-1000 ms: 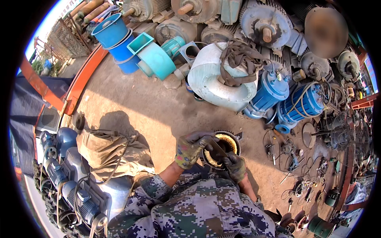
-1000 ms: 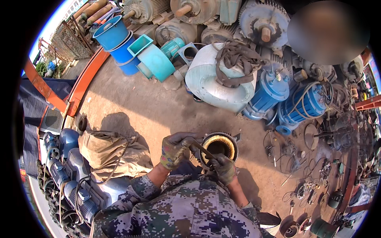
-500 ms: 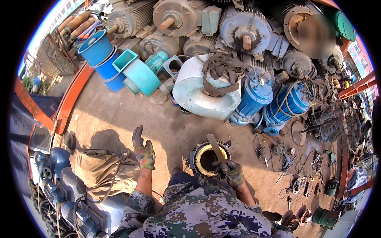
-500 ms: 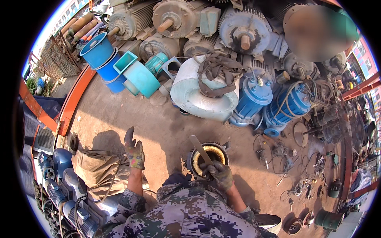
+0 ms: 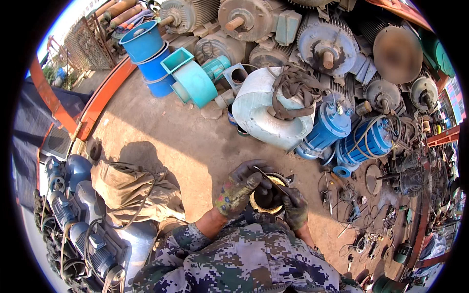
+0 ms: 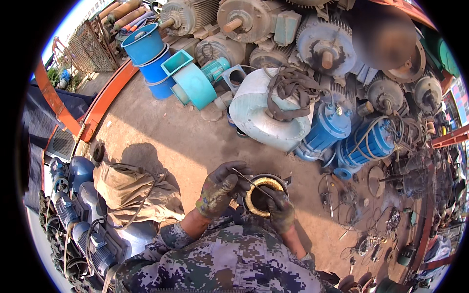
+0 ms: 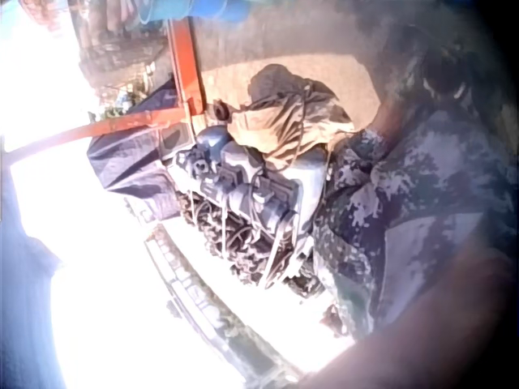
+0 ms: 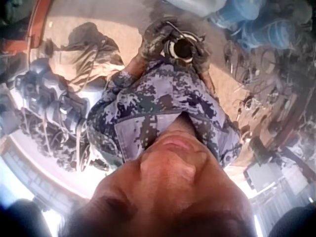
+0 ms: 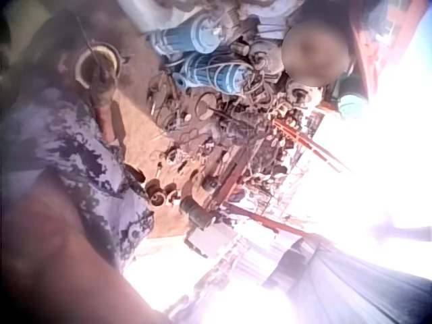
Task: The person uses a metal tool to scrape and clean the inner surface of a motor stator. They repeatedly insert the tool into the stator's slots to remove debris or old material while wearing gloves.
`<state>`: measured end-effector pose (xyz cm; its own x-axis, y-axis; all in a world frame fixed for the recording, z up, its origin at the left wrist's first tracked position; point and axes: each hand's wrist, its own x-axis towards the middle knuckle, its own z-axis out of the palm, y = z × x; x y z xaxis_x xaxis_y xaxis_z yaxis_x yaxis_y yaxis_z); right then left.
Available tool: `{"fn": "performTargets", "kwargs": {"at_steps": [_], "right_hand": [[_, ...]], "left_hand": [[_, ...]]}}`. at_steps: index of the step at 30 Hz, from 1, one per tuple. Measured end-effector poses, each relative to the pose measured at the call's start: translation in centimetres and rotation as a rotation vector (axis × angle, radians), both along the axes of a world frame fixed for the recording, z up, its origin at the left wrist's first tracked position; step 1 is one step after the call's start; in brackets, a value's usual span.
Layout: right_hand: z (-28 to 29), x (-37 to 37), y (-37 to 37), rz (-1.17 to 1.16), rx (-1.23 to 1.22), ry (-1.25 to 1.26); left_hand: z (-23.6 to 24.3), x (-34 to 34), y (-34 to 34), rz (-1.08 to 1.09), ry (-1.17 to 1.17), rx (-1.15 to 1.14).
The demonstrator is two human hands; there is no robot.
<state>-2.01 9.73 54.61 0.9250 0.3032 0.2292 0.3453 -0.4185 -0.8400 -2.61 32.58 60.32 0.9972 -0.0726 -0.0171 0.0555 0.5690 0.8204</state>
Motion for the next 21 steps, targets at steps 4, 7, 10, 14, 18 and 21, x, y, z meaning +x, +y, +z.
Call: {"fn": "performTargets", "kwargs": {"at_steps": [4, 7, 10, 14, 18, 21], "right_hand": [[0.2, -0.2, 0.0, -0.059, -0.035, 0.073], [0.3, -0.2, 0.2, -0.082, -0.048, 0.066], [-0.5, -0.3, -0.1, -0.099, -0.073, 0.049], [-1.3, -0.2, -0.3, -0.121, -0.094, 0.0], [-1.3, 0.0, -0.4, -0.114, -0.093, -0.05], [-0.9, -0.1, -0.7, -0.105, -0.063, -0.007]], "left_hand": [[0.2, -0.1, -1.0, -0.053, 0.01, -0.032], [0.0, -0.5, -1.3, -0.094, -0.013, 0.008], [0.3, -0.7, -1.9, -0.116, -0.018, 0.055], [0.3, -0.7, -2.7, -0.125, -0.023, 0.051], [-1.2, -0.7, -2.6, -0.136, -0.018, 0.056], [-1.0, -1.0, -2.8, -0.156, 0.061, -0.147]]}}
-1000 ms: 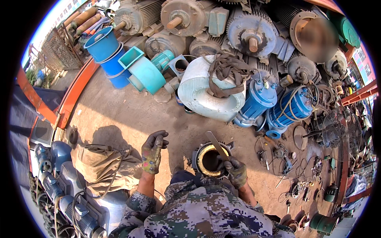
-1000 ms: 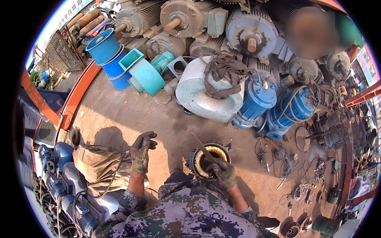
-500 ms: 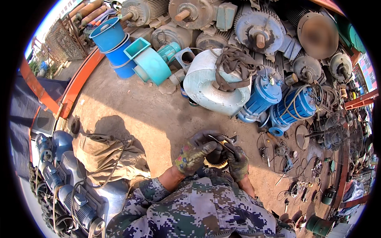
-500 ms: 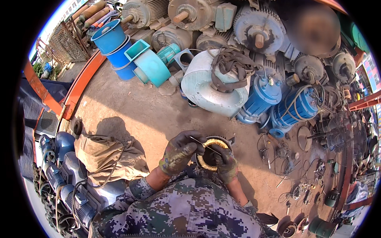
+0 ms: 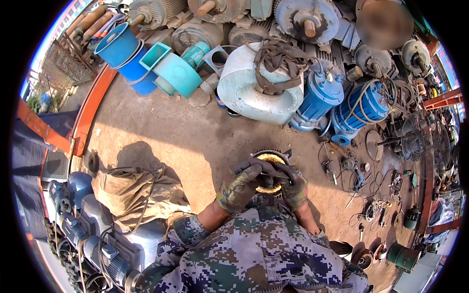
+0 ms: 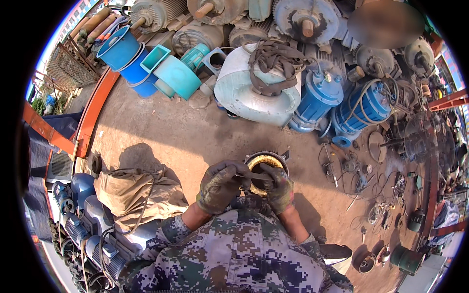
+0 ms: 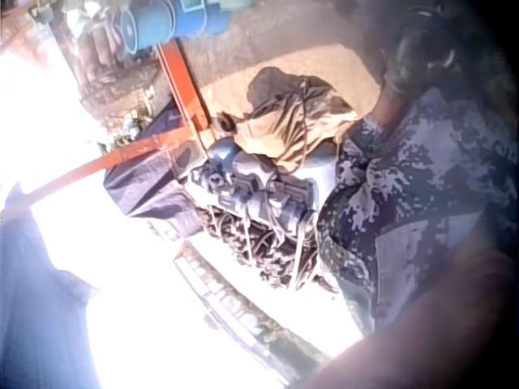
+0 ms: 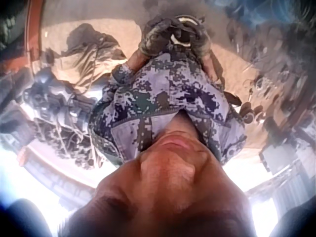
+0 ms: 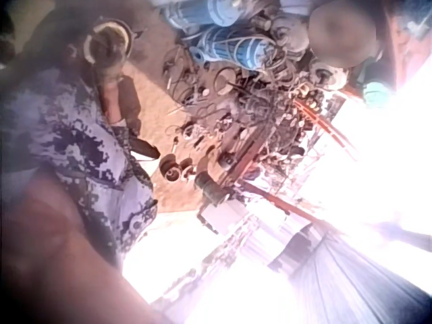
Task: The person uses a metal tool to scrape and clean the inner surface of a motor stator. They repeatedly insert the tool into the stator's slots to remove debris or old material while wearing gloves.
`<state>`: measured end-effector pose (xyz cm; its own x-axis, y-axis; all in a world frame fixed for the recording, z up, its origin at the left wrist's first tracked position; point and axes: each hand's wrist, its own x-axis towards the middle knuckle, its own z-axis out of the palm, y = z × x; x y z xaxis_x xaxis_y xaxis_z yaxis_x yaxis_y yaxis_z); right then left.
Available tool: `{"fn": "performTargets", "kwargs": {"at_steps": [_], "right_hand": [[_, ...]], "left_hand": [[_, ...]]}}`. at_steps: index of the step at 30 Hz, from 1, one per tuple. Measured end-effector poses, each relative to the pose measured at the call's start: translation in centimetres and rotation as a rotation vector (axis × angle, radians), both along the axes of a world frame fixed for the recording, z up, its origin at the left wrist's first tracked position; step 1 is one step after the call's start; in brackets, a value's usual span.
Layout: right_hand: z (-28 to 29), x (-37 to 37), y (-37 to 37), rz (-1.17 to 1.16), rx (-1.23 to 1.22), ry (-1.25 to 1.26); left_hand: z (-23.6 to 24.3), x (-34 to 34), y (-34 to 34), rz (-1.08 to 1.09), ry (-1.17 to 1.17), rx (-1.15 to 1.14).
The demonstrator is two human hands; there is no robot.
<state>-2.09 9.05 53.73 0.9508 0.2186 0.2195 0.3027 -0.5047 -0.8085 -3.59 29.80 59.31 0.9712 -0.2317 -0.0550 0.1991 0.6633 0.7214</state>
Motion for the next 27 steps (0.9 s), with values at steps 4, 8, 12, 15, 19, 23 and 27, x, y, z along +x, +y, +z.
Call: {"fn": "performTargets", "kwargs": {"at_steps": [4, 8, 12, 15, 19, 23, 27], "right_hand": [[1.1, -0.1, 0.2, 0.022, 0.032, 0.112], [1.5, -0.4, 0.6, 0.035, 0.089, 0.2], [1.4, -0.3, 0.3, 0.043, 0.084, 0.17], [1.5, -0.1, -0.1, 0.09, 0.099, 0.173], [1.7, -0.1, -0.4, 0.194, 0.075, 0.251], [2.6, -0.1, -0.2, 0.247, 0.062, 0.437], [1.6, -0.3, -0.3, 0.26, 0.221, 0.439]], "left_hand": [[0.3, 0.1, -0.3, 0.003, 0.092, -0.103], [0.6, 0.3, -0.4, -0.019, 0.074, -0.037], [0.4, 0.4, -0.8, 0.112, 0.018, 0.056], [-1.3, 0.7, -0.9, 0.158, -0.026, 0.089], [-3.0, 1.1, -0.3, 0.082, -0.034, 0.096], [-3.7, 1.4, -0.4, -0.011, 0.037, 0.082], [-4.9, 2.3, 0.2, -0.03, 0.133, 0.024]]}}
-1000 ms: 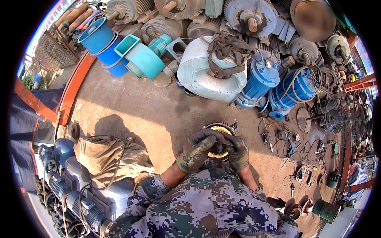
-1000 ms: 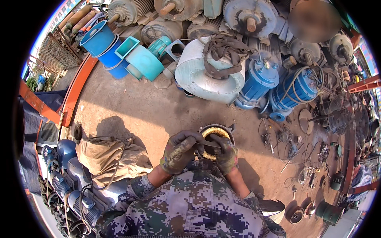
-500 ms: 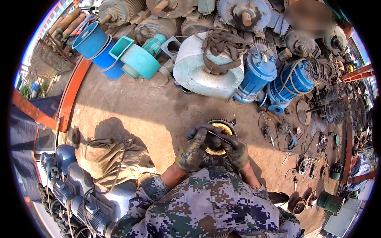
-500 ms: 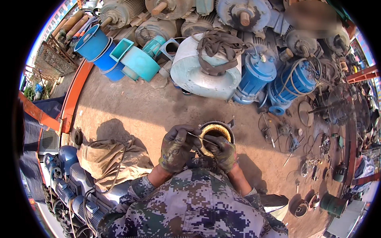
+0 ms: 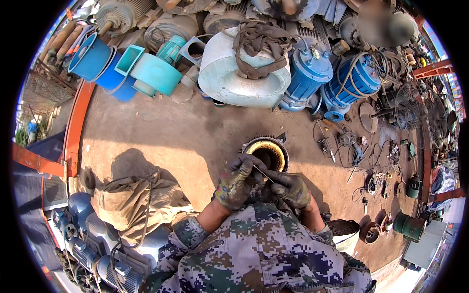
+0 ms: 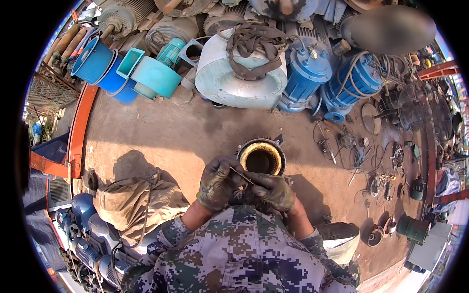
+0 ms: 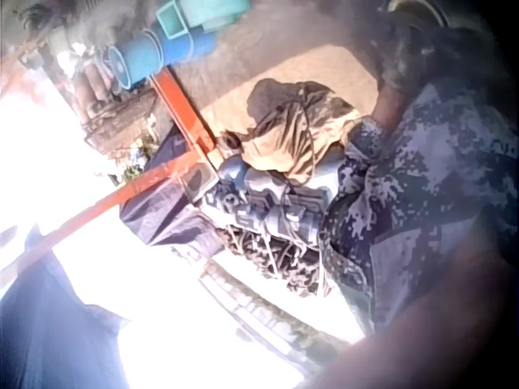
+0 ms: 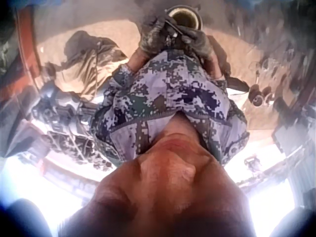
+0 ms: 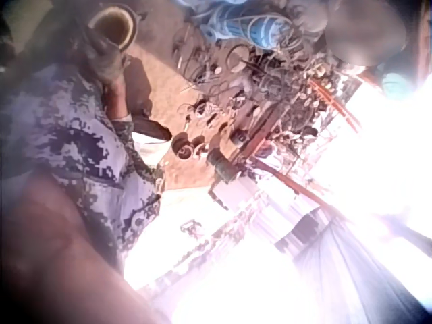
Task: The person uses a metal tool to scrape and clean the inner surface of a motor stator. They repeatedly insert the tool into the stator's slots to remove debris or old material while wearing gloves.
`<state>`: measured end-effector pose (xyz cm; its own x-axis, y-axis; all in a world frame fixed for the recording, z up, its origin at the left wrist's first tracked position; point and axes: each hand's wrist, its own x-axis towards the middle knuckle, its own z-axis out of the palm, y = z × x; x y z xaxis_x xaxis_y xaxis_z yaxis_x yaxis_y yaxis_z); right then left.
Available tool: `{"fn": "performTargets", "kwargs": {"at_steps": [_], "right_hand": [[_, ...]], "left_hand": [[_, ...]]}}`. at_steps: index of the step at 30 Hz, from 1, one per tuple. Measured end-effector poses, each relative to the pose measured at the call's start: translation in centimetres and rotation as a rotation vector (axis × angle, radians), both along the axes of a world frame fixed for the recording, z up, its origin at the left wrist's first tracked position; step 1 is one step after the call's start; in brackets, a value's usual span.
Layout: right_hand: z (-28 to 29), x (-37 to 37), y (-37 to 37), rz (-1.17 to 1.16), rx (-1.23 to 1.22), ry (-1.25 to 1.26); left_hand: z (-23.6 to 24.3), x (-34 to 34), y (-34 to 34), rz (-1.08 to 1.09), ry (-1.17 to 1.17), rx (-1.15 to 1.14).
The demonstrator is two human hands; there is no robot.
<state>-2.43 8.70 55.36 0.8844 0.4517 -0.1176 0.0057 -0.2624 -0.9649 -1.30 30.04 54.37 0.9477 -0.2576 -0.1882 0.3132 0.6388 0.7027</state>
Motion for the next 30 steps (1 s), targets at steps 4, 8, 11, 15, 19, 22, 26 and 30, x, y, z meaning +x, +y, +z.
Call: {"fn": "performTargets", "kwargs": {"at_steps": [4, 8, 11, 15, 19, 22, 26, 30], "right_hand": [[-0.8, 0.2, 0.0, -0.014, -0.018, 0.092], [-1.0, -0.1, 0.1, -0.074, -0.012, 0.277], [-0.7, -0.5, 0.2, -0.194, 0.003, 0.43], [-3.7, -1.8, -2.6, -0.265, -0.265, 0.388], [-10.3, -2.9, -7.3, -0.184, -0.729, 0.248], [-12.1, -1.2, -9.4, -0.085, -0.886, 0.372], [-16.9, 0.1, -13.2, -0.004, -0.946, 0.515], [-21.9, 3.3, -14.6, 0.12, -0.96, 0.568]], "left_hand": [[-2.8, 0.9, 0.6, 0.0, 0.075, -0.143], [-5.4, 1.4, 0.4, 0.004, 0.222, -0.267], [-7.1, 2.4, 0.5, -0.058, 0.307, -0.235], [-13.7, 3.9, 0.7, 0.122, 0.452, -0.163], [-22.3, 4.1, 3.7, 0.308, 0.736, -0.202], [-25.3, 1.9, 4.5, 0.428, 0.834, -0.131], [-27.1, -0.4, 1.4, 0.357, 0.881, -0.002], [-32.2, -3.9, -3.7, 0.027, 0.905, 0.225]]}}
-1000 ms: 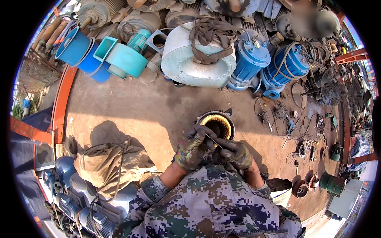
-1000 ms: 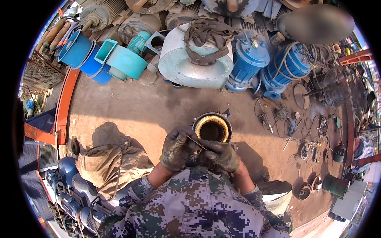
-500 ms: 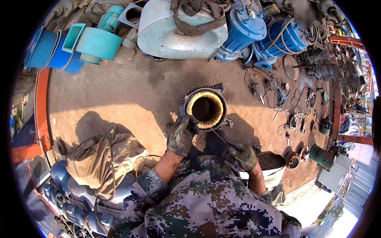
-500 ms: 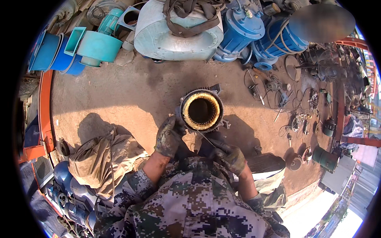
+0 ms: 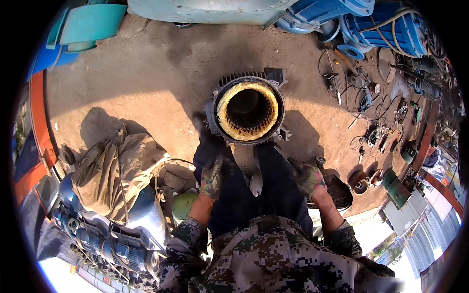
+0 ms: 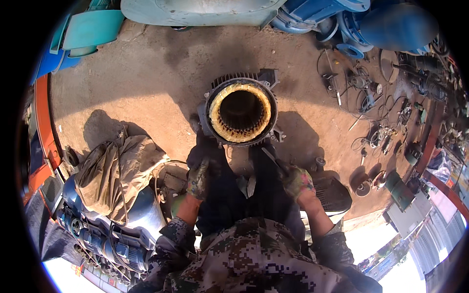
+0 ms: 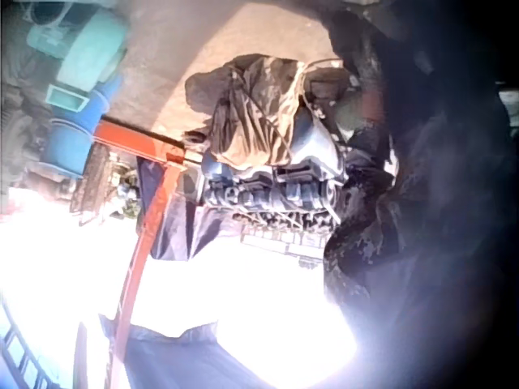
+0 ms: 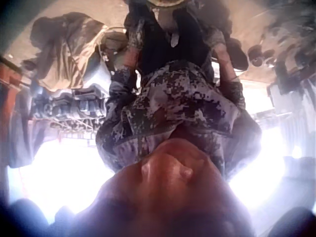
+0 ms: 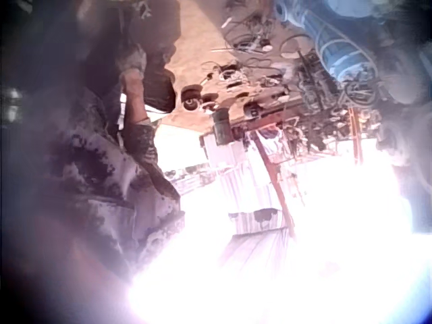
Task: The person uses a metal tool to scrape and clean the inner surface of a motor stator. They repeatedly insert the tool into the stator's slots to remove debris or old material while wearing gloves.
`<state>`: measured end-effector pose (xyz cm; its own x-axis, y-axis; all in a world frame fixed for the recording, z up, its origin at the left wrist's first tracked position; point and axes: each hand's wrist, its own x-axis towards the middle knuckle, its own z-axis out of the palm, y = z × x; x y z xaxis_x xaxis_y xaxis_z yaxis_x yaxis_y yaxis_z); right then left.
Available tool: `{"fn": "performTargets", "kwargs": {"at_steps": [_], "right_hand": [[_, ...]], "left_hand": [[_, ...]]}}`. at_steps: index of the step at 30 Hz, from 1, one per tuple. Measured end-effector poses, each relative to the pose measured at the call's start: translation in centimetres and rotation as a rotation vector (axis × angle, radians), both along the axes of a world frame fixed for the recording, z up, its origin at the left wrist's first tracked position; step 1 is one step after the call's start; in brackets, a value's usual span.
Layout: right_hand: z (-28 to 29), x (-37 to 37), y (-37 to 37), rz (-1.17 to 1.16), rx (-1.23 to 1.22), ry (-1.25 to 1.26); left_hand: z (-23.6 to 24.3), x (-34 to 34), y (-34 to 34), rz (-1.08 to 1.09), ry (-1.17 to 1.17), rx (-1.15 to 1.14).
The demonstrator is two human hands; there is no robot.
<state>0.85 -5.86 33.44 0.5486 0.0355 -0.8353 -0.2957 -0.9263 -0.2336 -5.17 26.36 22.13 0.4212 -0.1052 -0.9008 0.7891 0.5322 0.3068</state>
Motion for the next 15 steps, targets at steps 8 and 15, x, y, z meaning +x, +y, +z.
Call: {"fn": "performTargets", "kwargs": {"at_steps": [8, 15], "right_hand": [[-19.5, 4.3, 2.6, 0.134, -0.018, 0.166], [-27.7, 8.2, 8.2, 0.437, -0.09, 0.329]], "left_hand": [[-16.9, -4.1, -3.9, -0.738, 0.041, -0.339], [-23.7, -7.8, -2.9, -0.38, 0.151, -0.391]]}}
